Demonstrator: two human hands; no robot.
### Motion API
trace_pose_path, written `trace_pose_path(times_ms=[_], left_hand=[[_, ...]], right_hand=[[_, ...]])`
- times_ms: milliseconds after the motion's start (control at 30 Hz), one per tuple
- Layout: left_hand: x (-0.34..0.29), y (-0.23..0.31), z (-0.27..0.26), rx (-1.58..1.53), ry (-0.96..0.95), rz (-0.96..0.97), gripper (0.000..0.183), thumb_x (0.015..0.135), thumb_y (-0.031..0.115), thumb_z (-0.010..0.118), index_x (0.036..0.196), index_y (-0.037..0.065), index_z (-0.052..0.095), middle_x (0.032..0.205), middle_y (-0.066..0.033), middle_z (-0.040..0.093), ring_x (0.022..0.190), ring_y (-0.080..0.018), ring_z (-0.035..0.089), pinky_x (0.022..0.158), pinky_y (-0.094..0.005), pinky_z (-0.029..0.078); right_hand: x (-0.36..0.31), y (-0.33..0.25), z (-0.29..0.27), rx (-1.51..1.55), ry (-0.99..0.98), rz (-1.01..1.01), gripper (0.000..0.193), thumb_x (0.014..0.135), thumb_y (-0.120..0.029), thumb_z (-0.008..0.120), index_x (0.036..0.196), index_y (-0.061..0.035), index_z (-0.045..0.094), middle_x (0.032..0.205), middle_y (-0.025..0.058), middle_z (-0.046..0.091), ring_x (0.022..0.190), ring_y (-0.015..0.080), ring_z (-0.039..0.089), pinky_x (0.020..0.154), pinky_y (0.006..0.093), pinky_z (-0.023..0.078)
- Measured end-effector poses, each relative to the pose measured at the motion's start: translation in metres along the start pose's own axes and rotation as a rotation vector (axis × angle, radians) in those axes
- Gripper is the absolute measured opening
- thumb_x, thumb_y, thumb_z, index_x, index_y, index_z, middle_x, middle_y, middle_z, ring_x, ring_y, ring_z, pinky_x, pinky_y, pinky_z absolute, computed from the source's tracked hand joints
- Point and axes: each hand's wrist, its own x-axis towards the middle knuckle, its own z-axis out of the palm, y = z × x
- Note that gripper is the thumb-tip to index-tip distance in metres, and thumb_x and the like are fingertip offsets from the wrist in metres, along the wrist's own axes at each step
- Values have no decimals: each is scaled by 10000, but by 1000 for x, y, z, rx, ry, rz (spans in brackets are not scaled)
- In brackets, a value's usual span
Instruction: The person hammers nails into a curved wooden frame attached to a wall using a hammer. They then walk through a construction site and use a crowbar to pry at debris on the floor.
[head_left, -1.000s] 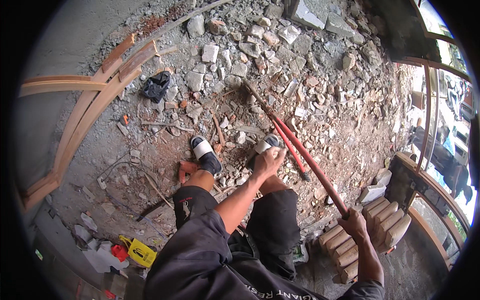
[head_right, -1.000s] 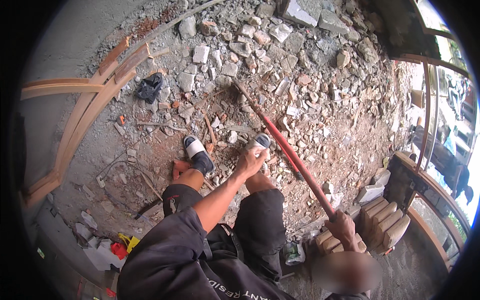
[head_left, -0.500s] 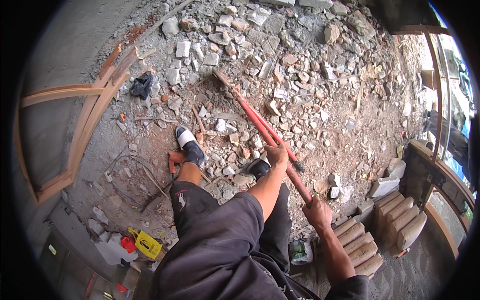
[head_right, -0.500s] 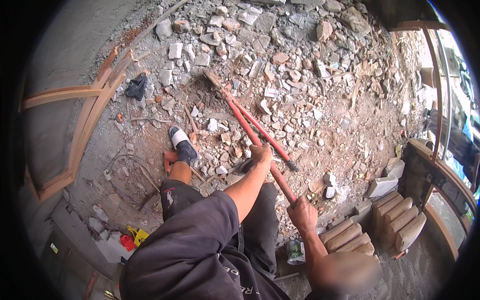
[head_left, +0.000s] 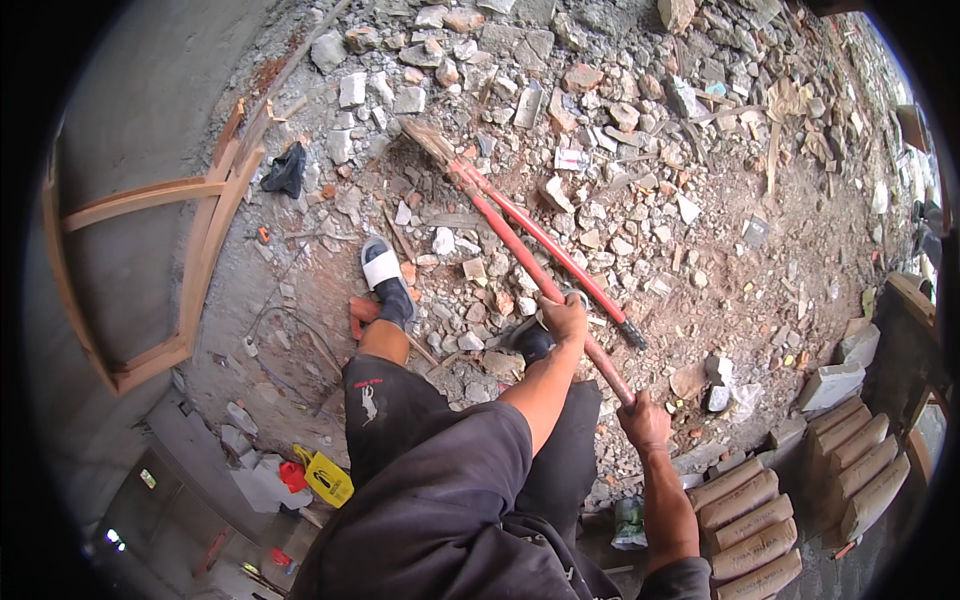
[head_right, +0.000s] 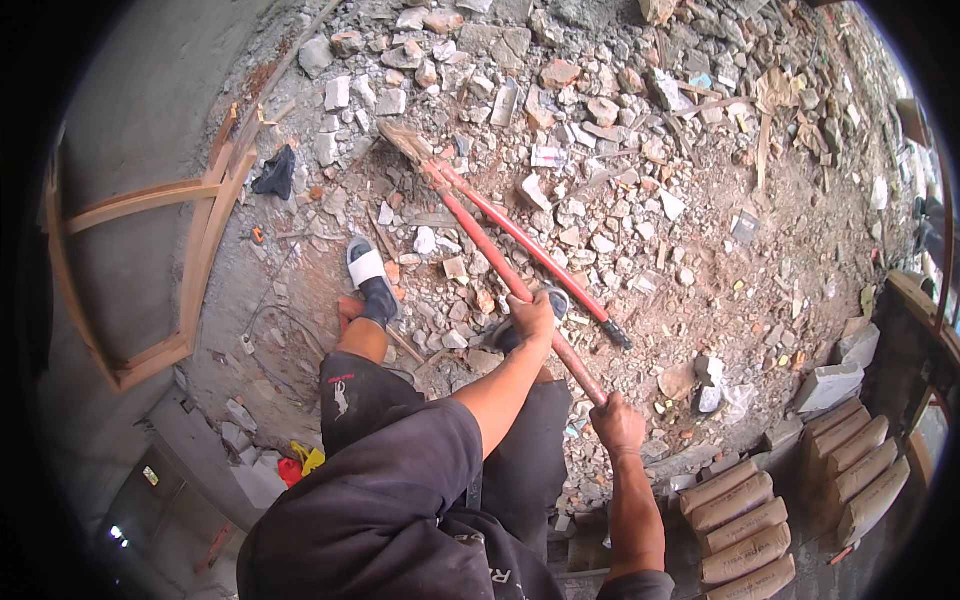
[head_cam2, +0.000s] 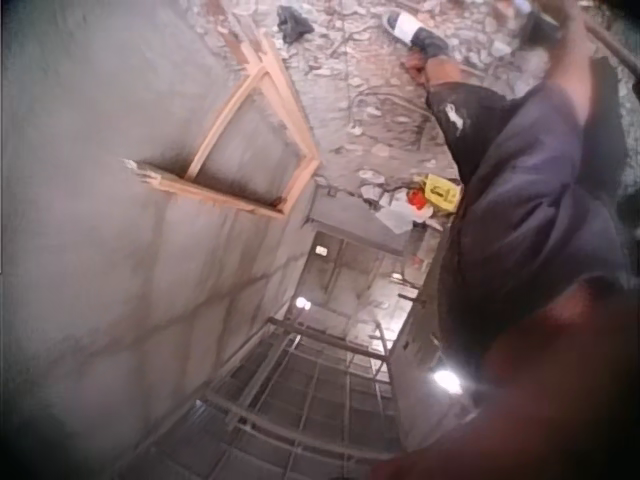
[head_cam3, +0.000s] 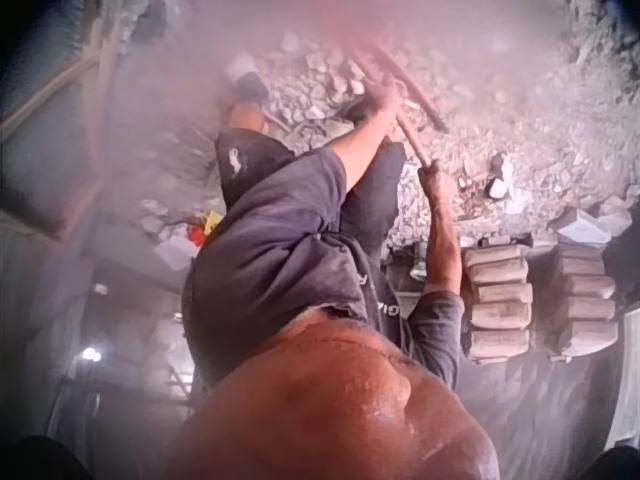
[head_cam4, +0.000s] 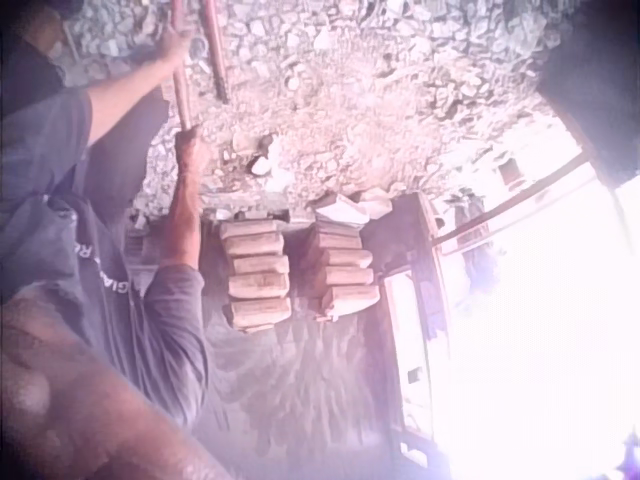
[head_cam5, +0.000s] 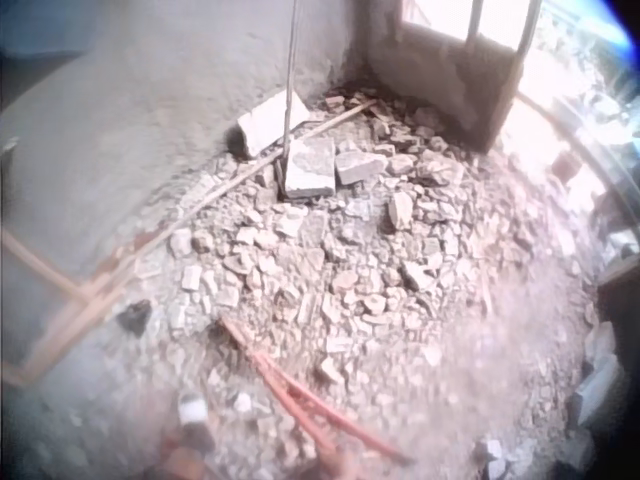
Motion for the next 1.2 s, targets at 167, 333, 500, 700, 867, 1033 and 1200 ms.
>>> trace_pose_path(times_ms=[167, 333, 500, 700, 867, 1033, 1200], left_hand=[[13, -40, 32, -11, 2, 21, 367, 732, 163, 550, 981, -74, 421, 902, -279, 549, 866, -409, 562, 786, -439, 433], [77, -65, 60, -11, -284, 74, 429, 752, 236, 661, 994, -50, 453, 889, -172, 564, 817, -273, 572, 741, -374, 449], [83, -83, 54, -116, -491, 32, 452, 779, 324, 666, 976, -6, 429, 826, -76, 515, 720, -162, 533, 646, -314, 468], [180, 16, -34, 1333, -1364, 731, 659, 783, 624, 487, 1031, 20, 579, 967, -196, 618, 949, -320, 595, 831, -441, 451], [327, 154, -116, 1560, -700, 817, 320, 858, 343, 500, 966, 76, 641, 975, -160, 635, 940, -295, 600, 830, -432, 456], [457, 158, -197, 1187, -254, 871, 258, 871, 286, 489, 996, 100, 617, 1020, -156, 606, 976, -321, 565, 870, -441, 420], [561, 83, -206, 810, -13, 891, 265, 860, 316, 509, 1018, 135, 620, 1059, -149, 564, 1024, -313, 519, 850, -430, 417]], right_hand=[[44, 25, 48, 31, 7, -1, 301, 740, -360, 597, 836, -85, 517, 685, 190, 630, 626, 359, 622, 597, 451, 497], [111, 31, 92, 108, 156, 32, 289, 698, -334, 634, 821, -92, 534, 695, 194, 623, 646, 380, 611, 608, 471, 485], [127, 33, 119, 175, 240, -14, 261, 698, -308, 656, 793, -95, 540, 680, 175, 614, 620, 376, 599, 576, 470, 469], [134, 27, 129, 299, 318, -88, 300, 677, -314, 704, 770, -76, 547, 682, 170, 604, 636, 365, 594, 571, 457, 451], [145, 0, 117, 254, 294, -274, 240, 681, -219, 656, 796, -51, 530, 693, 199, 597, 647, 384, 588, 584, 456, 453], [154, -39, 98, 179, 420, -206, 214, 682, -188, 637, 782, -33, 527, 637, 198, 575, 602, 382, 577, 570, 450, 444], [123, -65, 43, 51, 468, -34, 268, 684, -241, 659, 716, 1, 549, 596, 191, 548, 536, 307, 556, 535, 396, 424]])
